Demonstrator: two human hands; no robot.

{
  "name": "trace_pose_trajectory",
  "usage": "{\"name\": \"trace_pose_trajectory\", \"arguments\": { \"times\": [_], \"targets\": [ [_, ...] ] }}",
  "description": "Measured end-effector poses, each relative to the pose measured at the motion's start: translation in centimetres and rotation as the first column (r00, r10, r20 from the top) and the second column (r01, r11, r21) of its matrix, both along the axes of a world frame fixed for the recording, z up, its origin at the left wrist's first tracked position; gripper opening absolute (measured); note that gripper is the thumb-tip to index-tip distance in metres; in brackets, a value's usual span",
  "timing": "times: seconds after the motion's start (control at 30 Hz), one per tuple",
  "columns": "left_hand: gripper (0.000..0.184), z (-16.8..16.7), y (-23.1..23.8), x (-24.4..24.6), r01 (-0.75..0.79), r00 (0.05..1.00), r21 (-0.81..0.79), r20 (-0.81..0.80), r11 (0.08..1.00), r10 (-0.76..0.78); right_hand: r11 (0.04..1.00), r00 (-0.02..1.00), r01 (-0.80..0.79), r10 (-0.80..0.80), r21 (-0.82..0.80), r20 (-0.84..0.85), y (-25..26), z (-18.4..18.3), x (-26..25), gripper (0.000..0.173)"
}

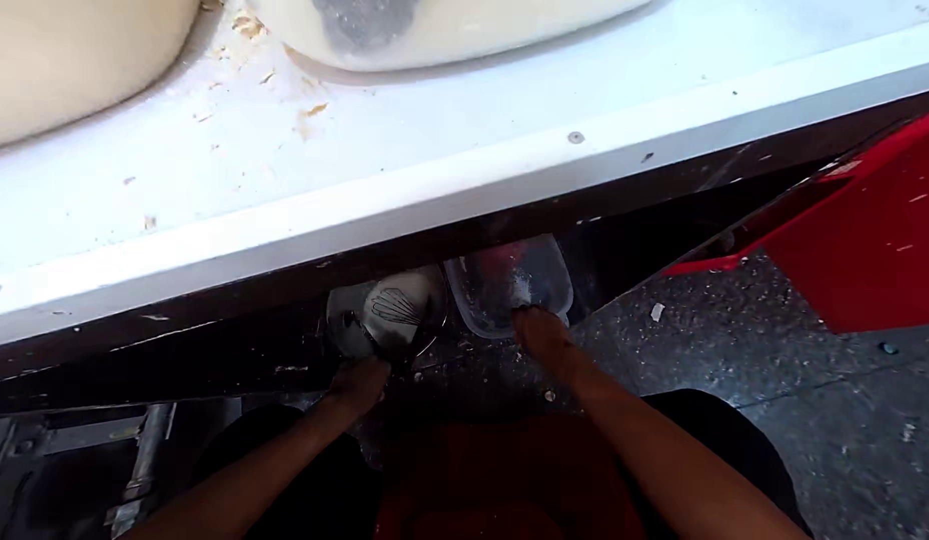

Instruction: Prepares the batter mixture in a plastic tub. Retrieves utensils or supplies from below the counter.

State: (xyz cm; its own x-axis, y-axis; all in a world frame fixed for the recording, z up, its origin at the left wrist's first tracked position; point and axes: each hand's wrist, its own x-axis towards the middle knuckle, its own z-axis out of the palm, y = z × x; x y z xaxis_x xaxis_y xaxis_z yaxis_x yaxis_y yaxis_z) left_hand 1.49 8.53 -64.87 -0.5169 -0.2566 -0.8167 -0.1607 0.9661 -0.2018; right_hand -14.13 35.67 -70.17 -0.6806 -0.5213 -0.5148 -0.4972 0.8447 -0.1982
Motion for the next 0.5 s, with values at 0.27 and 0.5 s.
{"name": "trace_pose_trajectory", "arguments": {
  "times": [0.27,0.5],
  "targets": [
    [0.029,1.8,-5.7,-9.1,-0.175,0.758,0.294,-0.568,0.940,0.319,0.999,0.990,-0.008,0.002,0.043,0.143,1.3,1.9,0.5,0.041],
    [0.040,10.2,2.5,-18.6,-0.319,0.775,0.337,-0.444,0.886,0.449,0.798,0.894,0.445,-0.374,-0.406,0.246,9.4,5.6,6.1,0.055]
  ]
}}
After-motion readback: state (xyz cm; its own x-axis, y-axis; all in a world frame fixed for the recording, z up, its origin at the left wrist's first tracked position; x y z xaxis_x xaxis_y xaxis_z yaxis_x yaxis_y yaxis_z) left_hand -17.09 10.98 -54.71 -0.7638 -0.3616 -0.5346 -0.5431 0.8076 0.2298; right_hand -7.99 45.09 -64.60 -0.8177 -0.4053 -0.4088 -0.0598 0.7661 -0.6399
